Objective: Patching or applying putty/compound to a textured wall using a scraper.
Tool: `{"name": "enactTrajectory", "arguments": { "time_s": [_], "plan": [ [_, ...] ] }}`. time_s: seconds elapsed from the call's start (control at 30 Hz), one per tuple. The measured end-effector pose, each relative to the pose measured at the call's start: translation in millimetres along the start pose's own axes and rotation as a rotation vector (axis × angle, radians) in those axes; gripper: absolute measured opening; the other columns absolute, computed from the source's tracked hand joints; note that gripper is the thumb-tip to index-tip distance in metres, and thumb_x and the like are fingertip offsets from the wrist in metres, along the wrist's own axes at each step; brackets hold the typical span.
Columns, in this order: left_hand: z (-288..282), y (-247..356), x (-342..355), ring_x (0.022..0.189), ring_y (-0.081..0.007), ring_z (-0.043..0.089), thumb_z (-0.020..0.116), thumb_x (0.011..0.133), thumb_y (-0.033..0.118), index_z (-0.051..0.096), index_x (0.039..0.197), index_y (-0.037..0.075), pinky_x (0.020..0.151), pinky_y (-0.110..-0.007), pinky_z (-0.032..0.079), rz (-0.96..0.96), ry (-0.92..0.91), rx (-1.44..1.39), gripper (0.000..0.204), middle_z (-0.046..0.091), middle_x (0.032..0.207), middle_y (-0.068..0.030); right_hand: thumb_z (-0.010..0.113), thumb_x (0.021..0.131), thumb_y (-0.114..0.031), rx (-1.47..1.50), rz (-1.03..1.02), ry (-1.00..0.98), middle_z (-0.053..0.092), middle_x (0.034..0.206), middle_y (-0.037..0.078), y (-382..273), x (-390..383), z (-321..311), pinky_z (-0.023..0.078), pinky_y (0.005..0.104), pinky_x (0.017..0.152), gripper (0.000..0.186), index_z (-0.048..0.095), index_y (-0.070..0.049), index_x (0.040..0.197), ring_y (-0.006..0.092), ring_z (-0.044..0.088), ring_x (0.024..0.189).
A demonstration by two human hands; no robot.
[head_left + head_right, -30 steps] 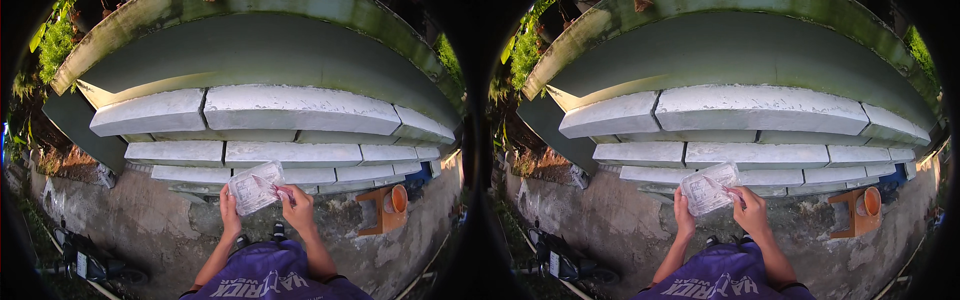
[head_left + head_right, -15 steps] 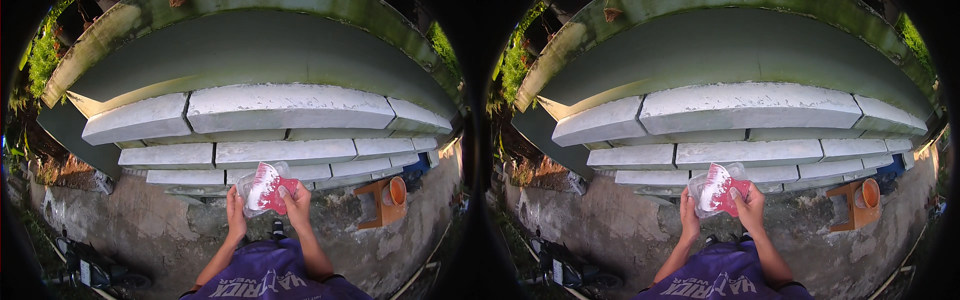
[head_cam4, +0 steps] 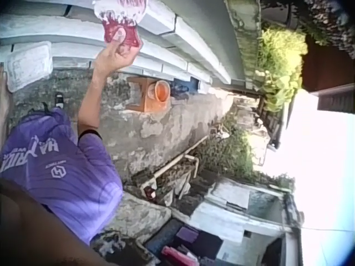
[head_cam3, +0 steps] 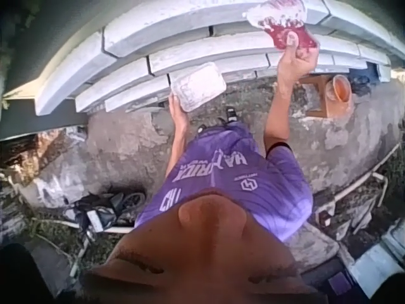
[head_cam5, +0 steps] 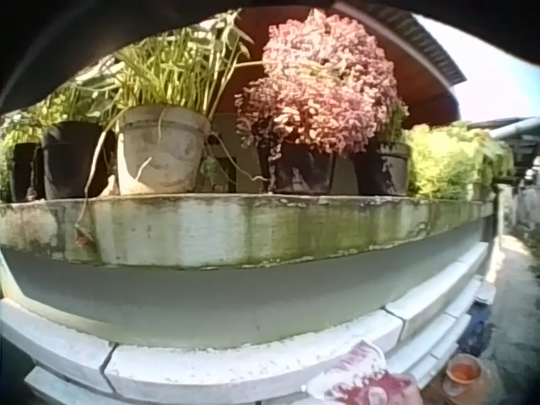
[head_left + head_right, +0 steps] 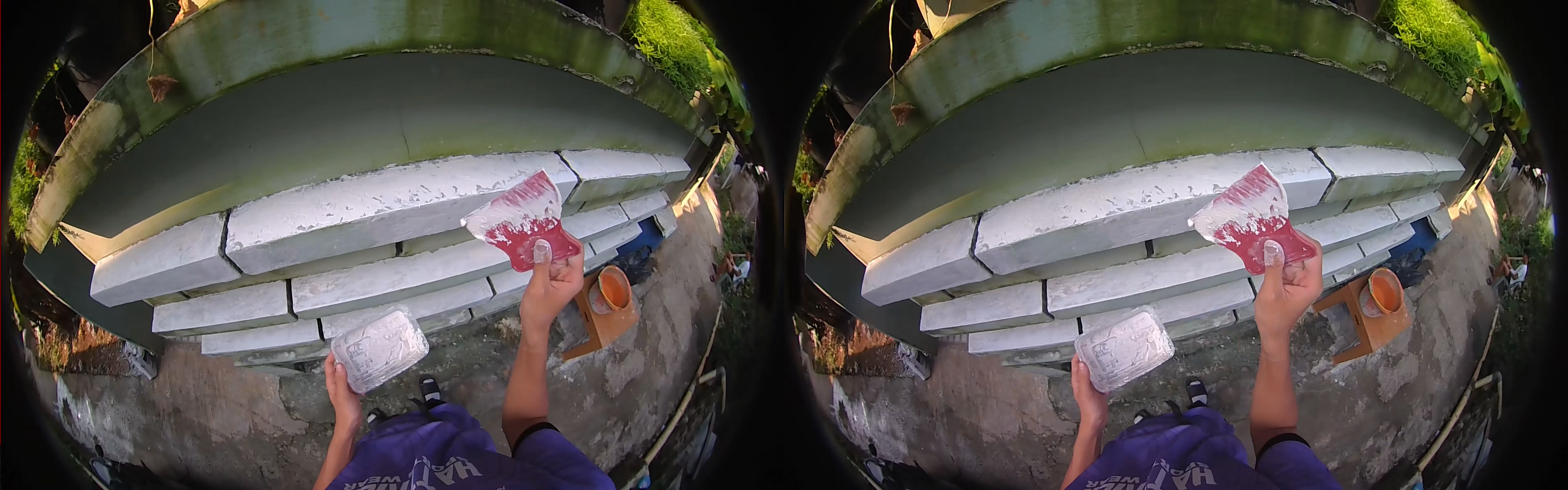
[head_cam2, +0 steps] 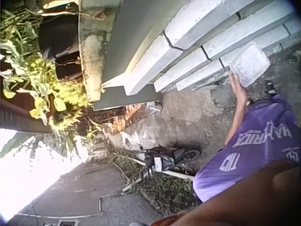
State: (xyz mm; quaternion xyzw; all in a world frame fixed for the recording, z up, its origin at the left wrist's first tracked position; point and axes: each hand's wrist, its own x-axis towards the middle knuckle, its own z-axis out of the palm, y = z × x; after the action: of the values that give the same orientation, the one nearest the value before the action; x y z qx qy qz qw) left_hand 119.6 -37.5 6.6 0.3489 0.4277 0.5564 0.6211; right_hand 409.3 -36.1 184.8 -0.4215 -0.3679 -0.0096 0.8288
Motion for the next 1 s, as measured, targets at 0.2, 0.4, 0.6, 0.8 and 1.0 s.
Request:
{"name": "enactTrajectory", "arguments": {
  "time_s": [0.2, 0.4, 0.6, 0.8, 1.0],
  "plan": [
    [6.3, -2.0, 4.4, 0.071, -0.0044, 0.053, 0.04, 0.104, 0.036, 0.042, 0.139, 0.011, 0.047, -0.02, 0.035, -0.013, 0.014, -0.005, 0.043, 0.06, 0.103, 0.001, 0.054, 0.092, 0.011, -0.272, -0.219, -0.166, 0.067, 0.101, 0.013, 8.2, 47.3, 12.4, 0.053, 0.0263, 0.082, 0.023, 0.054, 0.007, 0.114, 0.0144, 0.066, 0.092],
    [0.5, 1.6, 5.8, 0.07, -0.0042, 0.052, 0.041, 0.104, 0.038, 0.041, 0.139, 0.011, 0.048, -0.02, 0.035, -0.001, 0.055, -0.002, 0.045, 0.059, 0.103, 0.0015, 0.055, 0.093, 0.009, -0.299, -0.199, -0.031, 0.068, 0.101, 0.012, 10.1, 78.7, -2.0, 0.054, 0.0252, 0.081, 0.019, 0.054, 0.007, 0.112, 0.0123, 0.066, 0.091],
    [10.8, -4.8, 5.8, 0.07, -0.004, 0.052, 0.043, 0.103, 0.038, 0.04, 0.141, 0.011, 0.048, -0.021, 0.035, -0.022, 0.091, 0.014, 0.046, 0.06, 0.104, 0.0015, 0.057, 0.092, 0.009, -0.298, -0.225, -0.2, 0.069, 0.097, 0.011, 21.2, 63.5, -3.8, 0.053, 0.0251, 0.076, 0.017, 0.058, 0.005, 0.108, 0.0115, 0.066, 0.089],
    [21.1, -9.2, 6.0, 0.071, -0.0045, 0.053, 0.042, 0.104, 0.037, 0.039, 0.142, 0.012, 0.048, -0.021, 0.035, -0.073, 0.066, 0.053, 0.046, 0.06, 0.105, 0.0014, 0.062, 0.083, 0.012, -0.506, -0.379, -0.359, 0.072, 0.093, 0.015, 17.5, 69.8, -12.6, 0.055, 0.0299, 0.071, 0.019, 0.062, 0.002, 0.099, 0.0257, 0.071, 0.082],
    [22.3, -16.8, 5.7, 0.071, -0.0045, 0.053, 0.041, 0.104, 0.037, 0.039, 0.142, 0.014, 0.049, -0.021, 0.035, -0.046, 0.053, 0.03, 0.044, 0.06, 0.106, 0.0021, 0.064, 0.07, 0.016, -0.512, -0.785, -0.709, 0.072, 0.097, 0.016, 12.0, 79.0, -29.5, 0.057, 0.0428, 0.079, 0.032, 0.062, 0.0, 0.098, 0.0364, 0.07, 0.089]
  ]
}}
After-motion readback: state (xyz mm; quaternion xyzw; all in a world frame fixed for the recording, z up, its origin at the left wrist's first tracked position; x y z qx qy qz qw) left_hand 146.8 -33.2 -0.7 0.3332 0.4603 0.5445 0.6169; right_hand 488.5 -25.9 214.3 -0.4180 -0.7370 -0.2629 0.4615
